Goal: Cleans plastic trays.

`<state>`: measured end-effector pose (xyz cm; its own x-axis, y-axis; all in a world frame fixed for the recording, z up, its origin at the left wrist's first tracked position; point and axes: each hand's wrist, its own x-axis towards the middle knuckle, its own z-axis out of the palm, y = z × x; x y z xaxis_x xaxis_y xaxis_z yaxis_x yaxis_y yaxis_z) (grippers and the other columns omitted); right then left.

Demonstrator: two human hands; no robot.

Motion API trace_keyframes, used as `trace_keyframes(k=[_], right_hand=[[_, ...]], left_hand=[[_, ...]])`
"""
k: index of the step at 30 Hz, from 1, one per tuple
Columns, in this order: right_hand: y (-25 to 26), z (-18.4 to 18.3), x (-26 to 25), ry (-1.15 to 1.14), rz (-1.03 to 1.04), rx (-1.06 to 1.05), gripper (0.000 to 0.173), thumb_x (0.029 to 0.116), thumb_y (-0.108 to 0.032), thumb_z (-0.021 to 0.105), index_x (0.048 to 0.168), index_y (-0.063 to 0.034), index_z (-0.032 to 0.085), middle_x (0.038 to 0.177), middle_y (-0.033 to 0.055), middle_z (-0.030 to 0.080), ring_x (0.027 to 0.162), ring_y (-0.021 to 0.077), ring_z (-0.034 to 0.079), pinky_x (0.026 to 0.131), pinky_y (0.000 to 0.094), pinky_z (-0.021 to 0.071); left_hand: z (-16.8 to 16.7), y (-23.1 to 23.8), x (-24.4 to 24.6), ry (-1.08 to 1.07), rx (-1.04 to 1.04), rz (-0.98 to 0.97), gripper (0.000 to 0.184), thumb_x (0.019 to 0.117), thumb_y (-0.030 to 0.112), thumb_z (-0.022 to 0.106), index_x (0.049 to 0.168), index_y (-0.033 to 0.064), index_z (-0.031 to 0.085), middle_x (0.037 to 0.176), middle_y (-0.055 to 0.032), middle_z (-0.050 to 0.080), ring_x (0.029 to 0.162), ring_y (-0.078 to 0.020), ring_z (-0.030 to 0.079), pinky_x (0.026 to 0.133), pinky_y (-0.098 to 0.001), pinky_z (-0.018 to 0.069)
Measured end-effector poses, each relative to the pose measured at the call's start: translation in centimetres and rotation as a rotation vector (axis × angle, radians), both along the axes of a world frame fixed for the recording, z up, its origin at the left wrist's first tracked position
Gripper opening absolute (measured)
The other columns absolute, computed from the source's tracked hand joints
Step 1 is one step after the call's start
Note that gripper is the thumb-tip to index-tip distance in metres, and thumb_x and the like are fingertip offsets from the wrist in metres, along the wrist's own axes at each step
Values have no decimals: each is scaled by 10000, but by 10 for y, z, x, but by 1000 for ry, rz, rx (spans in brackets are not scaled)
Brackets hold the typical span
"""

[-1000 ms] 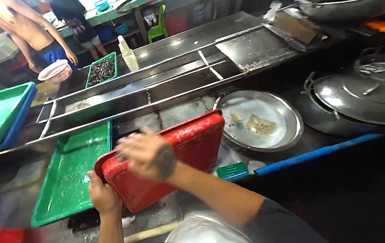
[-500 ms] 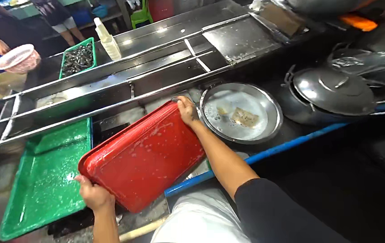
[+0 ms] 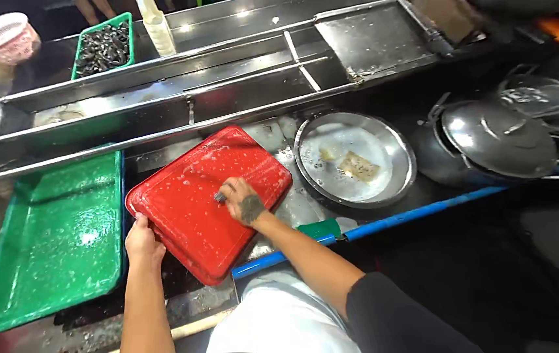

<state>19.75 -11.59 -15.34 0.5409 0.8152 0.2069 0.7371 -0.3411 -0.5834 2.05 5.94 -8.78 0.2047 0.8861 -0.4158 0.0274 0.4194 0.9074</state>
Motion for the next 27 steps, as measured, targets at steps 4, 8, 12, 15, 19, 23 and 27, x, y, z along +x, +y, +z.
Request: trace_keyframes(k=[4, 8, 12, 15, 19, 23, 27], right_hand=[[-95, -8, 115, -29, -576, -48, 343, 989, -105, 544, 1311, -19, 623, 1301, 273, 615, 1209, 437, 612, 989, 605, 523], [-178, -27, 167, 289, -804, -437, 434, 982, -150, 592, 1404, -52, 588, 1412, 311, 543, 1320, 491, 521, 1068, 670, 434], [-144, 3, 147, 423, -677, -4, 388, 945, -229, 678, 1217, 46, 665, 1231, 280, 646, 1194, 381, 607, 1049, 547, 471], [-77, 22, 96, 321, -287, 99, 400, 1013, -285, 541, 1109, 63, 713, 1266, 268, 644, 1269, 348, 576, 1120, 484, 434], [18, 28, -32, 189, 159, -69, 471, 988, -229, 473, 1431, -135, 602, 1538, 78, 528, 1485, 222, 411, 1248, 437, 308], [88, 21, -26, 78, 441, -53, 485, 1063, -225, 377, 1527, -261, 513, 1655, -5, 381, 1553, 211, 293, 1264, 538, 242], [118, -12, 75, 36, 207, -93, 473, 1085, -271, 379, 1515, -121, 511, 1604, 132, 442, 1526, 312, 344, 1258, 547, 251]], left_hand=[[0, 2, -15, -453, -45, -272, 270, 1093, 135, 392, 1339, 59, 471, 1082, -115, 717, 970, -210, 735, 842, -431, 637], [-20, -28, -5, -331, -130, -129, 555, 1091, 205, 477, 1576, 187, 208, 1167, -158, 662, 977, -261, 715, 813, -475, 625], [-33, -33, 18, -354, -162, -35, 470, 1091, 225, 496, 1513, 81, 349, 1187, -195, 666, 1024, -286, 710, 869, -481, 613], [-27, -32, 31, -417, -232, -23, 434, 1127, 351, 334, 1329, 23, 535, 1076, -169, 704, 969, -261, 714, 847, -467, 607], [-33, -51, 44, -232, -236, -6, 582, 1131, 440, 254, 1300, -2, 593, 1129, -178, 706, 1014, -262, 704, 869, -476, 596], [-43, -56, 30, -68, -125, -19, 528, 1143, 364, 250, 1241, -6, 613, 1081, -156, 688, 976, -223, 686, 859, -432, 582], [-39, -51, 20, -101, -127, 34, 510, 1137, 375, 302, 1228, -15, 618, 1045, -168, 716, 947, -220, 726, 835, -417, 619]])
